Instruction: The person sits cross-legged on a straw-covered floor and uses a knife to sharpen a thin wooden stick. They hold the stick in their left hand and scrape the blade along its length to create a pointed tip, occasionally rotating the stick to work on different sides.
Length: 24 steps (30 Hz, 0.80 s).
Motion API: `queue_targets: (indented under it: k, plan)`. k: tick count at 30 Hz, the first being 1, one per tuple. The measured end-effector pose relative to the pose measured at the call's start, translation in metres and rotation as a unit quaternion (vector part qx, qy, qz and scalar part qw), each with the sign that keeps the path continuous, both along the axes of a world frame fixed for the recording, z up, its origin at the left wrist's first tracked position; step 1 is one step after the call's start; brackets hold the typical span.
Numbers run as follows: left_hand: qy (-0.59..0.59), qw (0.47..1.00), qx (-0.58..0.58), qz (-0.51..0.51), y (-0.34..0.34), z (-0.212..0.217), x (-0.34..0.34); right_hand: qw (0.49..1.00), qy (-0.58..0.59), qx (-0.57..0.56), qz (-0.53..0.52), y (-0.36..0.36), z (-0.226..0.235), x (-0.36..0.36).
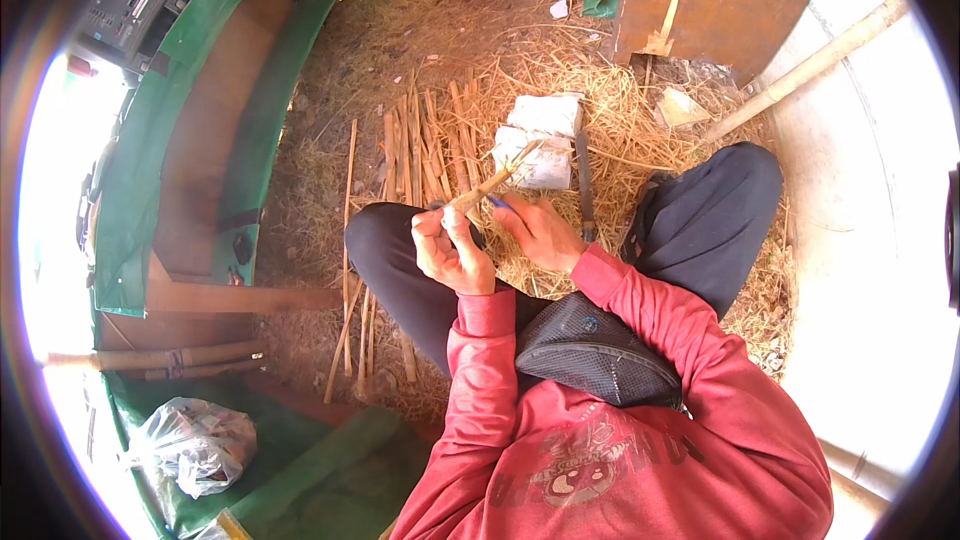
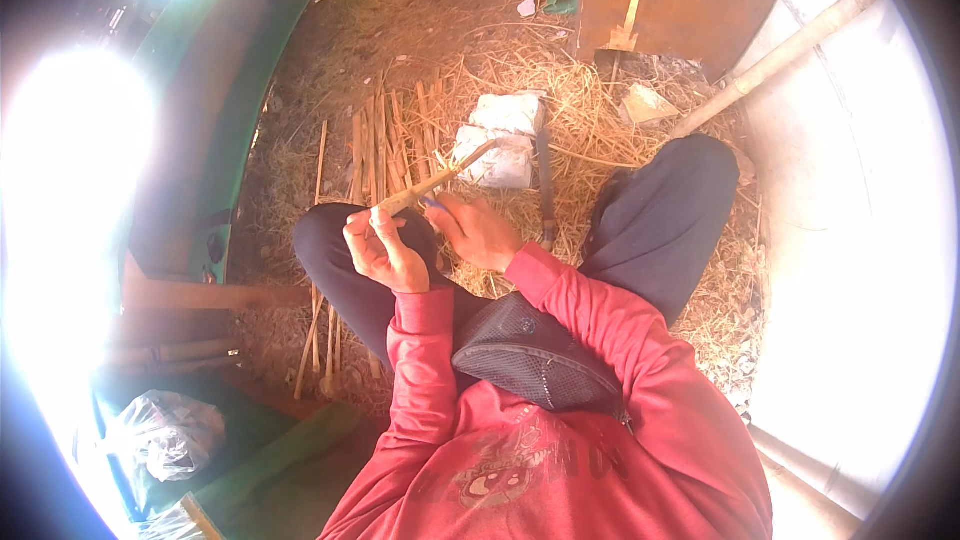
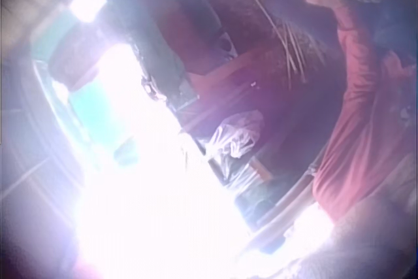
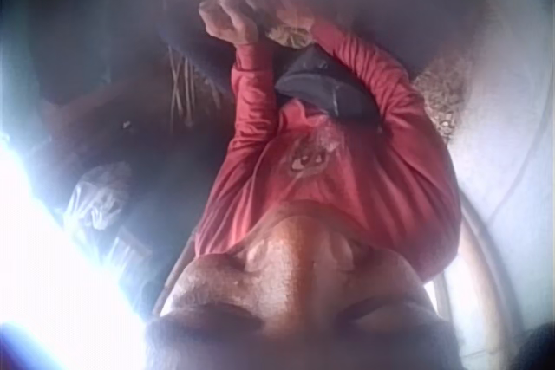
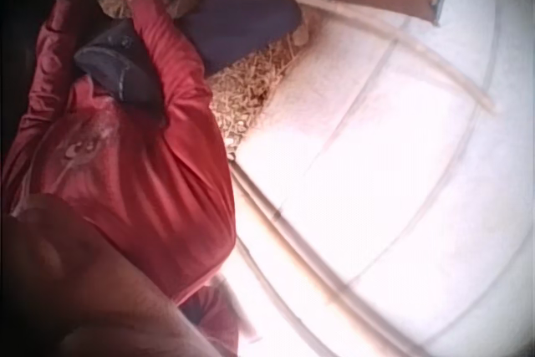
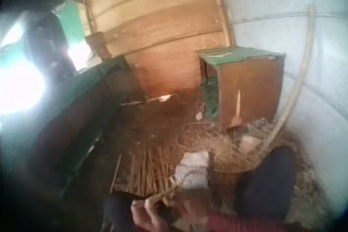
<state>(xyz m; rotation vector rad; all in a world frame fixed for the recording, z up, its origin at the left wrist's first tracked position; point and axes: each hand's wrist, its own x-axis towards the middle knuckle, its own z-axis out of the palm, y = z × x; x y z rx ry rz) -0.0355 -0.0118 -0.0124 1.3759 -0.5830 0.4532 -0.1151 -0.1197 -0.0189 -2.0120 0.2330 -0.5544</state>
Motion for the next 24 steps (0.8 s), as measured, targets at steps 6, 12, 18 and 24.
queue_targets:
  k: [6,12,18,24]
  plan:
    - [0.048,0.999,-0.003,0.014,-0.003,0.012,-0.006,0.986,0.129,-0.035,-0.1,0.005,-0.009,0.005]
    - [0.023,1.0,0.012,-0.004,-0.006,0.01,-0.009,0.972,0.186,-0.03,-0.142,-0.009,-0.043,0.002]
    - [0.012,1.0,0.012,-0.004,-0.001,0.006,-0.002,0.994,0.079,-0.023,-0.067,0.012,0.003,0.001]
    - [0.019,1.0,-0.005,-0.003,-0.006,0.009,-0.005,0.971,0.183,-0.017,-0.153,-0.009,-0.032,0.01]
